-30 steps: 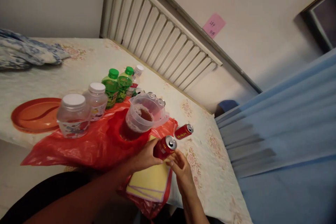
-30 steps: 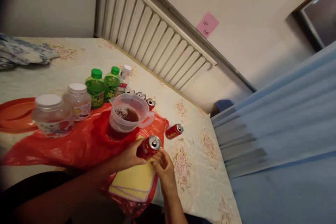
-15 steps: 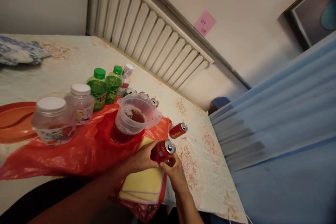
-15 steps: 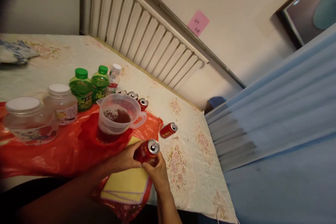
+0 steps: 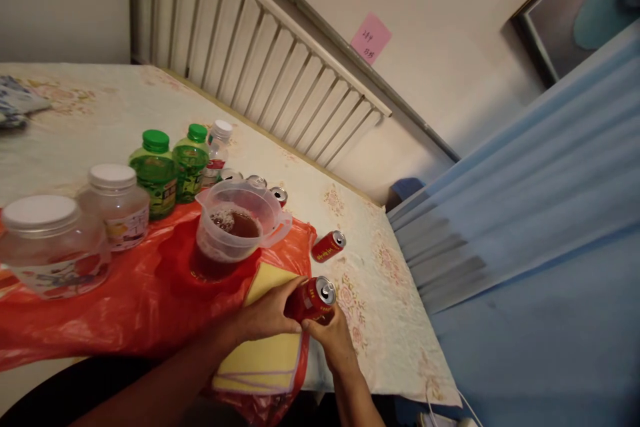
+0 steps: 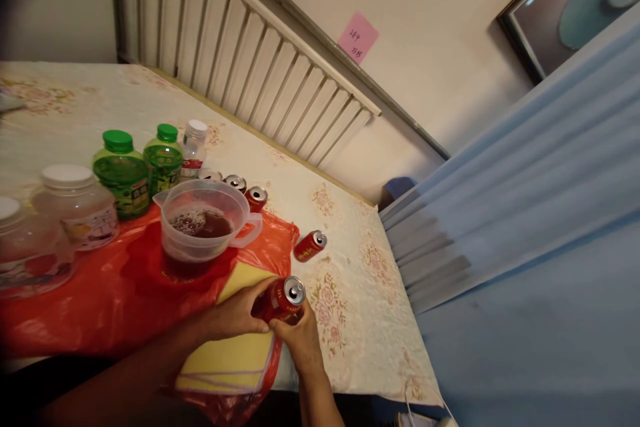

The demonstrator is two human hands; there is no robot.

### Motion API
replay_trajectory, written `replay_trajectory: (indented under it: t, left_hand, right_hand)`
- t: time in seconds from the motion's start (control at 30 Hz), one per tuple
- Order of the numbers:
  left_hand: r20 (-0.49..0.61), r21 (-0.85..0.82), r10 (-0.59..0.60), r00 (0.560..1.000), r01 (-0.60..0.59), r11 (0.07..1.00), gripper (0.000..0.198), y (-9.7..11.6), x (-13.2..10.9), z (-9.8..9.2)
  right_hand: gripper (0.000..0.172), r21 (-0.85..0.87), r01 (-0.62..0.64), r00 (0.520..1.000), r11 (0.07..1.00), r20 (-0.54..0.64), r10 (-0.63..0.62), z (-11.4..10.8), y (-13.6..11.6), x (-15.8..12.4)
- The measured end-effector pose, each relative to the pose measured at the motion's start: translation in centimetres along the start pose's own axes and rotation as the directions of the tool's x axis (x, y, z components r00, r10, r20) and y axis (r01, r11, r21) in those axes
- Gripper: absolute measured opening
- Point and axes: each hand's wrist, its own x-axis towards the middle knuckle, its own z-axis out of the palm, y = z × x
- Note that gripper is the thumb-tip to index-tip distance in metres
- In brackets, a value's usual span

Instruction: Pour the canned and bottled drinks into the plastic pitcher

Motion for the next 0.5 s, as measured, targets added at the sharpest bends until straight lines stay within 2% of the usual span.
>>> replay_trajectory:
  t: [0.13, 0.23, 0.4, 0.5]
  left_hand:
    - [-0.022, -0.003, -0.081, 0.997, 0.081, 0.997, 0.082, 0.1, 0.2, -0.1]
    - [-0.069, 0.045, -0.136, 0.988, 0.139, 0.989, 0.077, 0.3, 0.1, -0.4]
    - [-0.068, 0.077, -0.170, 0.983, 0.175, 0.982, 0.074, 0.2, -0.1, -0.7]
    - [-0.072, 0.089, -0.210, 0.975, 0.216, 0.972, 0.072, 0.4, -0.2, -0.7]
  right_hand:
    - [0.042, -0.027, 0.000, 0.991, 1.000, -0.131, -0.004, -2.1, 1.5, 0.9]
    - [0.042, -0.074, 0.015, 0.960, 0.997, -0.279, -0.035, -4.1, 2.9, 2.4]
    - [0.042, -0.144, -0.026, 0.846, 0.989, -0.530, -0.054, -6.3, 4.9, 5.8]
    - [0.043, -0.170, -0.048, 0.788, 0.984, -0.612, -0.068, -6.8, 5.6, 8.1]
